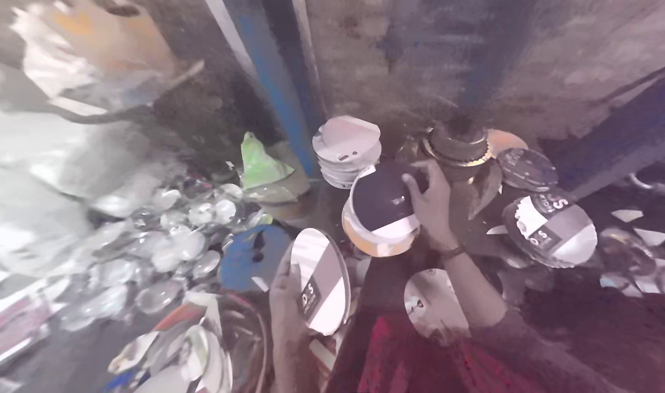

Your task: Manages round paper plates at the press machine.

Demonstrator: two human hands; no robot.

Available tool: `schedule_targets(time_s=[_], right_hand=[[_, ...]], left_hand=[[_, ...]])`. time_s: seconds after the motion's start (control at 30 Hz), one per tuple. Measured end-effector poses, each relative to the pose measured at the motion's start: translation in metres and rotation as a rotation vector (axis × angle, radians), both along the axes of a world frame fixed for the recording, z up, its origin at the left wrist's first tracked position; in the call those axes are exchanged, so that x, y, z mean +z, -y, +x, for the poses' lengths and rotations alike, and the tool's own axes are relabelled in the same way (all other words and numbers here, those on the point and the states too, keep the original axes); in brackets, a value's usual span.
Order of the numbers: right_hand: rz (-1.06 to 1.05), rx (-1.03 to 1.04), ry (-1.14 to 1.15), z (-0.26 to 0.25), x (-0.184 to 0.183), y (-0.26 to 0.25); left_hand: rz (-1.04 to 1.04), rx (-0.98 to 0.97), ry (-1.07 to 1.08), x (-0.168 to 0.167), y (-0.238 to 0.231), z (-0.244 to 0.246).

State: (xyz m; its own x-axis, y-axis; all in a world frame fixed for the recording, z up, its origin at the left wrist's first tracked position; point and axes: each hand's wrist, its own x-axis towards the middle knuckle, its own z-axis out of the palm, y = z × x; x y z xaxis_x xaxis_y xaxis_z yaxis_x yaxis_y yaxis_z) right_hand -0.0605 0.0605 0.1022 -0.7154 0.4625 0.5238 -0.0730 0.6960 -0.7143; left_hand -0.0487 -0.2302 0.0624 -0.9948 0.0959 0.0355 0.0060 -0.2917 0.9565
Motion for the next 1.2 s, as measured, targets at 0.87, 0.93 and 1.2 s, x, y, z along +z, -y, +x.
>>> schedule_targets(time_s=[0.87,0.93,1.2], right_hand=[[-0.056,0.446,0.023,0.052,0.015,0.061],[0.062,0.257,-0.002,0.046,0.016,0.045],[0.246,-0.077,0.559,0.005,0.002,0.001]], left_hand=[[-0.253,-0.114,-0.325,0.027,0.016,0.013],[-0.571,-0.049,-0.302,0.040,0.041,0.022],[-0.757,-0.316,-0.229,0.026,0.083,0.028]])
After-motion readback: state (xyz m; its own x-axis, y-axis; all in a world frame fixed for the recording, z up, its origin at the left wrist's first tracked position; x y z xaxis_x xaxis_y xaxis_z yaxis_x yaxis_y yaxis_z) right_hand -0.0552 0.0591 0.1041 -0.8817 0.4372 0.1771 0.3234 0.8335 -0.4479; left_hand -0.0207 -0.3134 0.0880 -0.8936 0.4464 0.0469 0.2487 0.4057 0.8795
